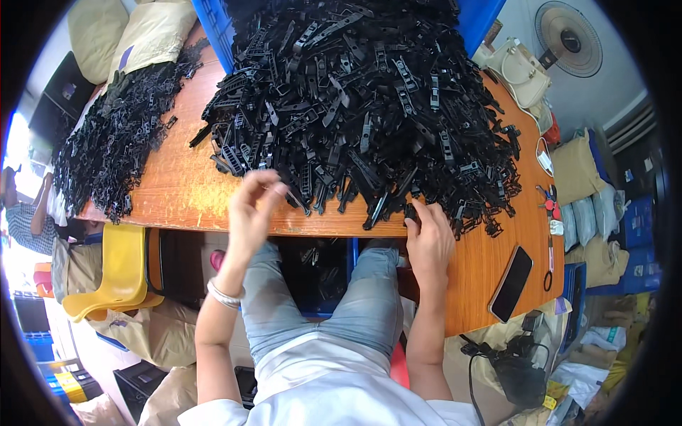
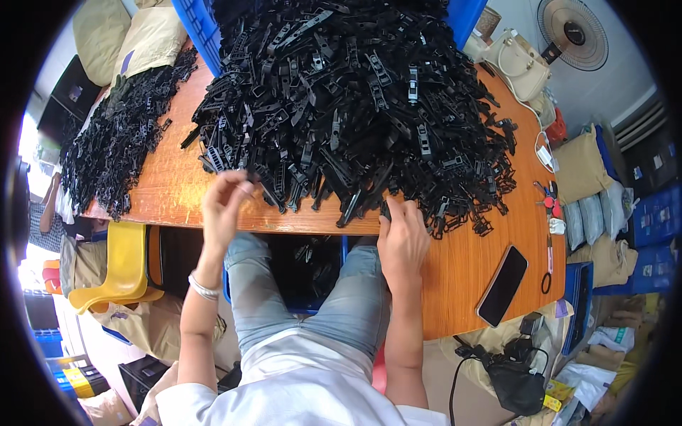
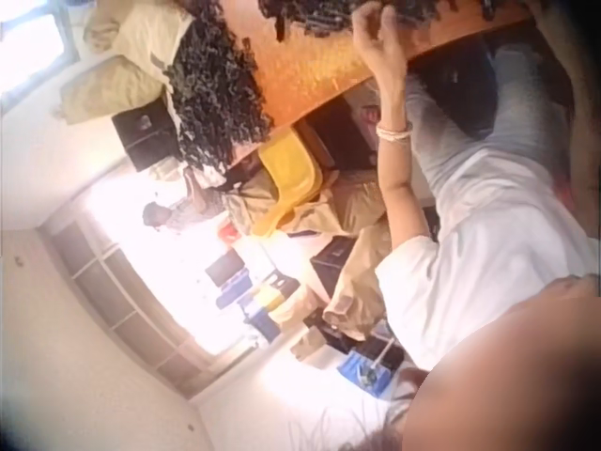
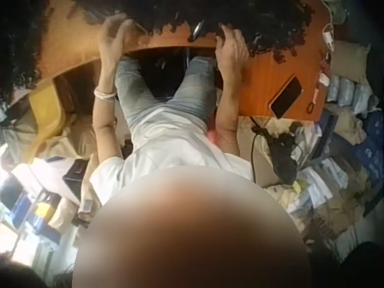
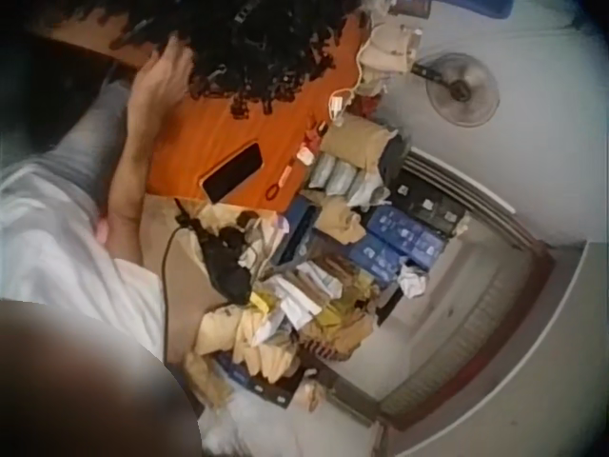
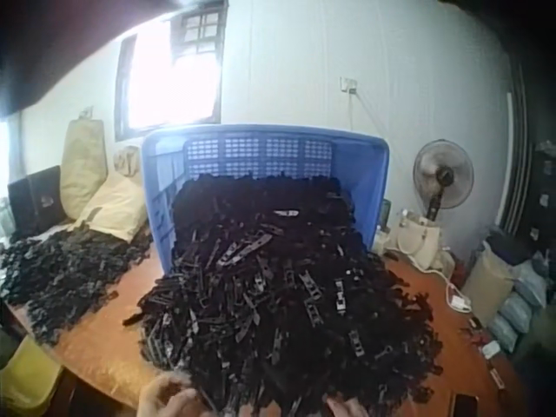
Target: Inspecting and sorting small black zipper components on a factory workbench.
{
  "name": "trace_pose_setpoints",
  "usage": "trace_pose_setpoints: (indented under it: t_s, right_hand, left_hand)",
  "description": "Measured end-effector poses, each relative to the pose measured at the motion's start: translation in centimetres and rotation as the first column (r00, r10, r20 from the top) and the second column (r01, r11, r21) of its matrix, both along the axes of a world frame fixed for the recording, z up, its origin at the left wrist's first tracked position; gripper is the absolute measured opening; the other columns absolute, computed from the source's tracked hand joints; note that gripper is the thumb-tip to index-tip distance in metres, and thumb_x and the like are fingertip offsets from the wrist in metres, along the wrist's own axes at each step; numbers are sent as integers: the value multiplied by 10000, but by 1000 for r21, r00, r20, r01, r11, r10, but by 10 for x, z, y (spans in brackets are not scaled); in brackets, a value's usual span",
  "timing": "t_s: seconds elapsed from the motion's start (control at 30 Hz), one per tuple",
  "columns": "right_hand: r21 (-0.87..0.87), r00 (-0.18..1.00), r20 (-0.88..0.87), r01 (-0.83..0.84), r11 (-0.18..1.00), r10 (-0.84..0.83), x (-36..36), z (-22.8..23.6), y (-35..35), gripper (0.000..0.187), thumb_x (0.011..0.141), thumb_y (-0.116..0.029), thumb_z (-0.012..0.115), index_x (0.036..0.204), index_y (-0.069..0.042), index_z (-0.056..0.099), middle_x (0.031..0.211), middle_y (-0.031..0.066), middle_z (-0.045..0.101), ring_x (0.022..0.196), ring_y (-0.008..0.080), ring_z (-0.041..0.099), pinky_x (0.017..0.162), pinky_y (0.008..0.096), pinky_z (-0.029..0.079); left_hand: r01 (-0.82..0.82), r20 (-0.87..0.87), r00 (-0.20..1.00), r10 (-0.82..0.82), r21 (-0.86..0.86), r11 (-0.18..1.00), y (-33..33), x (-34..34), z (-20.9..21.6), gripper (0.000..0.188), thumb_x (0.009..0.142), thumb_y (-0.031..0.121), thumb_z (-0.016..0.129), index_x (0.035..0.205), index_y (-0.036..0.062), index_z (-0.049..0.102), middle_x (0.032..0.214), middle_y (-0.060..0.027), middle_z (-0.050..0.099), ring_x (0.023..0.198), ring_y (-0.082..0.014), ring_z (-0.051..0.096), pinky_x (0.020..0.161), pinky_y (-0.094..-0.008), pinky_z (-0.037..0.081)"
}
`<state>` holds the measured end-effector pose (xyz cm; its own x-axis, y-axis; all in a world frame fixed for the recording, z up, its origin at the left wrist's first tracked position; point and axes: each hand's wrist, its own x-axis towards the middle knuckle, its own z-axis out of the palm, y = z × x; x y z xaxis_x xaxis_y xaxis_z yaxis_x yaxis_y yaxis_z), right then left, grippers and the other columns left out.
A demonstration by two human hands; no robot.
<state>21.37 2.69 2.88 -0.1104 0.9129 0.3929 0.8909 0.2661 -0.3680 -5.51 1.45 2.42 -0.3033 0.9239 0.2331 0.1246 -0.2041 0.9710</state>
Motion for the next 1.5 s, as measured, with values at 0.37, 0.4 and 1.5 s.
trace_pose_setpoints:
  t_s: [0.37, 0.4, 1.5]
  right_hand:
    - [-362, 998, 10, 66, 930, -68, 2, 16, 20, 222, 742, -82, 674, 923, 10, 584, 671, 126, 612, 682, 288, 602, 628, 373, 451]
    - [-381, 997, -42, 43, 924, -64, 9, 14, 22, 179, 756, -75, 664, 884, 16, 580, 641, 111, 604, 608, 243, 587, 570, 343, 443]
    - [158, 412, -855, -372, 915, 315, -14, -3, -51, 119, 760, -72, 631, 779, 39, 590, 923, 134, 598, 816, 198, 534, 718, 277, 423]
  left_hand:
    - [273, -8, 960, -278, -167, 947, -42, 65, -16, 377, 766, -18, 655, 1118, -22, 521, 984, -26, 584, 795, -55, 508, 751, -191, 419]
    - [290, -30, 954, -298, -161, 943, -43, 68, -17, 363, 764, -21, 655, 1104, -25, 530, 980, -24, 587, 793, -53, 507, 749, -189, 419]
    - [339, -233, 918, -322, 38, 940, 10, 62, 23, 146, 776, 92, 670, 902, 19, 657, 757, -42, 601, 590, -77, 535, 515, -219, 418]
